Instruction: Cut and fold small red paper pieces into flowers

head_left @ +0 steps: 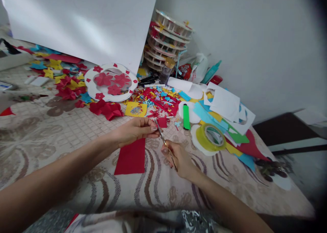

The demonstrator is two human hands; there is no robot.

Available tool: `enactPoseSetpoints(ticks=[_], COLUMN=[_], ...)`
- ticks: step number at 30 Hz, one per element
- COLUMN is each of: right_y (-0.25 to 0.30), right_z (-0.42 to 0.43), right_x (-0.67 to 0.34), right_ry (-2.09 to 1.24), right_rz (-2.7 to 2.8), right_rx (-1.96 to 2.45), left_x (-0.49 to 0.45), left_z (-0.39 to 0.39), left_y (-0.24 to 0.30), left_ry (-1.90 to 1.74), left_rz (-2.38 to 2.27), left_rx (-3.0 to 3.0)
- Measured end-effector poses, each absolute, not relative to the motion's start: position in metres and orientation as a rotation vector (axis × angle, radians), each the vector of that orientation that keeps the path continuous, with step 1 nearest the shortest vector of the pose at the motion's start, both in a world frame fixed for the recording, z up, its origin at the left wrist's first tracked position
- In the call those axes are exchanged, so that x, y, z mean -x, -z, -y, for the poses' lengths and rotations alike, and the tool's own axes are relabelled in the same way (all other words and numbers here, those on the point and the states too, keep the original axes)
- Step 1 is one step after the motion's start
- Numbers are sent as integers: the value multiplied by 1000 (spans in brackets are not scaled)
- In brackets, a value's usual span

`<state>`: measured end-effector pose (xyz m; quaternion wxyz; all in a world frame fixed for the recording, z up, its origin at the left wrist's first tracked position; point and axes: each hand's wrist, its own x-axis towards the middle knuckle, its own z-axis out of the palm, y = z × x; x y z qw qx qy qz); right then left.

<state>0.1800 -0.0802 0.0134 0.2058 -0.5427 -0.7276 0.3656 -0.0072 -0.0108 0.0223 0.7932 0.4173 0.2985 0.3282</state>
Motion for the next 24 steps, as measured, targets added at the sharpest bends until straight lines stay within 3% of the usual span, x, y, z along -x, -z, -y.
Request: enactPoseSetpoints(ticks=[13, 19, 24], right_y=[-20, -8, -11], right_z=[87, 80, 59], right_x=[-190, -202, -186], right_ry=[-1114, -1340, -1299], right_rz=[2084, 1745, 1502], right_rx=[1514, 1520, 1401], left_x=[20, 19, 9], left_z=[0, 0, 8], left_y=[-22, -20, -15], left_ry=[-492, -530, -609], left_rz=[-584, -655, -677], left_rx=[-1030, -1155, -1188])
